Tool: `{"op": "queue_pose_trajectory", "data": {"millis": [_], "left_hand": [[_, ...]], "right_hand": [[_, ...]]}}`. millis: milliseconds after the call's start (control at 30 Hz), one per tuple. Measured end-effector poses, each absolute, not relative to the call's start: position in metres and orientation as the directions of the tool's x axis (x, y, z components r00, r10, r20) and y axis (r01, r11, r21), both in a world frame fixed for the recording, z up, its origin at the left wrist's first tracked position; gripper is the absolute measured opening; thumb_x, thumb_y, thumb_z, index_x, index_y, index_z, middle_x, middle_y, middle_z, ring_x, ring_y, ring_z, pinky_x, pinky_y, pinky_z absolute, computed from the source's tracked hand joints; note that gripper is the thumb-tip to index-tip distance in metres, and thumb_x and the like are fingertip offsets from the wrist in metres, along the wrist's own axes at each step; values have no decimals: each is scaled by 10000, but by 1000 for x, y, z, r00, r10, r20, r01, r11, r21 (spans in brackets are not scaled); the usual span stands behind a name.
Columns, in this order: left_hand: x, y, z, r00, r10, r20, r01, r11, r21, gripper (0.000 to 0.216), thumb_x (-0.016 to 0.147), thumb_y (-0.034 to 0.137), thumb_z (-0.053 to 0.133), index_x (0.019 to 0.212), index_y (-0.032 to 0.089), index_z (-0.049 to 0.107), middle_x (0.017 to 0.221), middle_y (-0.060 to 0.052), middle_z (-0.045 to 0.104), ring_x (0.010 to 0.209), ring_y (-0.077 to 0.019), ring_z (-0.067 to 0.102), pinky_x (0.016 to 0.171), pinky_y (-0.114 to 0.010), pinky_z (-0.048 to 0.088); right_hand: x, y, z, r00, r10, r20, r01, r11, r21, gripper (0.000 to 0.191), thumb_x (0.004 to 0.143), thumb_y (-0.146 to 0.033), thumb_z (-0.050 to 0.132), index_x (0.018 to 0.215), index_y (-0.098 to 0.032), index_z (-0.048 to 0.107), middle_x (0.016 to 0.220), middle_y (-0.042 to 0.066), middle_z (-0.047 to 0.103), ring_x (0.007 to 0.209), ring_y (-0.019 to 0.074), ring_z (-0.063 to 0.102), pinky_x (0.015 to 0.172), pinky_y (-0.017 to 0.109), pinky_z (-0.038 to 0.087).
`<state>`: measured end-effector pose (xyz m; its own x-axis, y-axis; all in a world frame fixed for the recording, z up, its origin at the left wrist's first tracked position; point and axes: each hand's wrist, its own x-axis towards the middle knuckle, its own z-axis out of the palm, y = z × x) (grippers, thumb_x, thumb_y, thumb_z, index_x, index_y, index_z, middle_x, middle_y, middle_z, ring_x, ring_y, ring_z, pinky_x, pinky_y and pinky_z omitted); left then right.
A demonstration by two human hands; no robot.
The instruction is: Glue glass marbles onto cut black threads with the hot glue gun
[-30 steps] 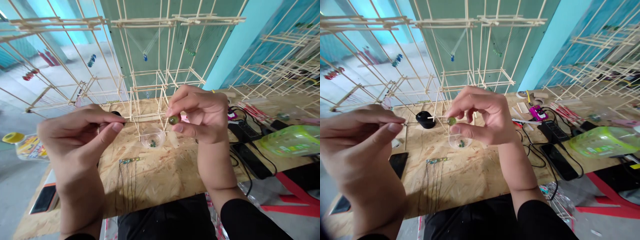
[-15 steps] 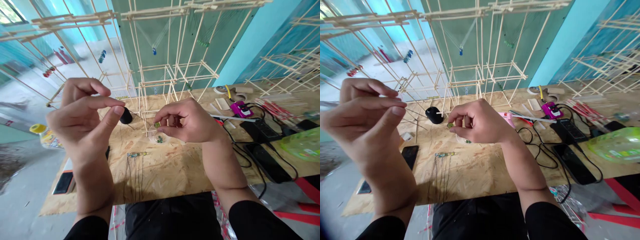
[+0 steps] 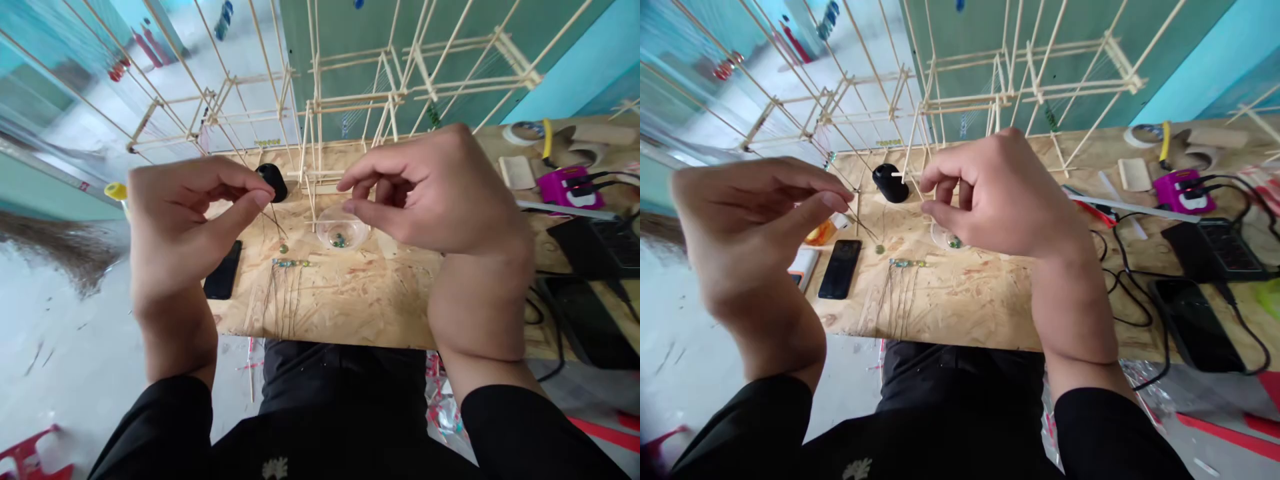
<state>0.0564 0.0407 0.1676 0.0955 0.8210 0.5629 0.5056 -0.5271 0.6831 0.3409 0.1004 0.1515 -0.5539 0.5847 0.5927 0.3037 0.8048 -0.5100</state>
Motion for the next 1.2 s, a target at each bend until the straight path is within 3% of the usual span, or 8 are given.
{"op": "queue_pose_trajectory", "data": {"millis": [133,300,433,533,600,733,933,1200], "left_hand": [[36,33,147,5,917,399,416,-365,833,100,913,287,932,890,199,890,811,-50,822,735,-166,751,660,-314,548],[8,34,107,-57,970,234,348,-200,916,73,892,273,926,896,224,872,746,-13,781,689,-147,750,672,-275,592],[-11,35,78,-78,987,139,344,-104,933,47,873,250,880,861,215,853,673,-14,719,573,-130,675,555,-259,516],[-20,36,60,-144,988,60,423,7,906,51,854,253,851,853,203,840,635,8,671,462,-88,522,444,-244,370],[-23,37,50,-176,983,49,476,41,879,87,849,274,845,852,187,839,672,-1,697,488,-77,485,447,-241,323],[-23,41,35,-207,975,83,531,40,846,138,817,309,853,841,173,844,733,-31,741,621,-105,559,536,-239,374],[-25,42,18,-243,963,113,563,45,825,164,812,371,859,835,208,852,660,-6,653,584,-108,475,525,-250,285],[-29,21,7,-347,936,60,541,147,828,198,781,381,858,853,196,862,600,17,578,530,-87,406,512,-252,231]], "right_hand": [[343,96,156,-535,613,581,344,787,-512,83,928,-213,826,901,-289,846,738,-39,788,592,140,686,611,331,603],[340,92,163,-539,667,514,419,742,-524,64,912,-223,788,881,-254,835,835,-2,848,711,180,762,765,350,647],[335,98,160,-544,665,512,402,742,-536,92,844,-179,773,846,-245,837,815,16,848,703,196,755,822,382,642],[330,105,154,-547,661,513,418,747,-516,109,826,-181,757,787,-246,836,745,3,820,675,192,747,862,396,636],[328,108,152,-545,667,509,440,744,-503,135,835,-195,733,747,-238,826,690,0,784,659,191,741,894,418,627],[325,111,149,-547,678,490,478,734,-482,153,860,-219,707,740,-229,801,650,4,737,639,193,698,896,466,609],[323,113,147,-584,652,483,478,758,-445,129,850,-223,742,724,-248,750,660,-9,745,645,196,684,826,455,599],[314,107,155,-583,723,372,603,691,-398,142,875,-279,794,748,-222,766,710,7,747,756,269,749,846,495,578]]}}
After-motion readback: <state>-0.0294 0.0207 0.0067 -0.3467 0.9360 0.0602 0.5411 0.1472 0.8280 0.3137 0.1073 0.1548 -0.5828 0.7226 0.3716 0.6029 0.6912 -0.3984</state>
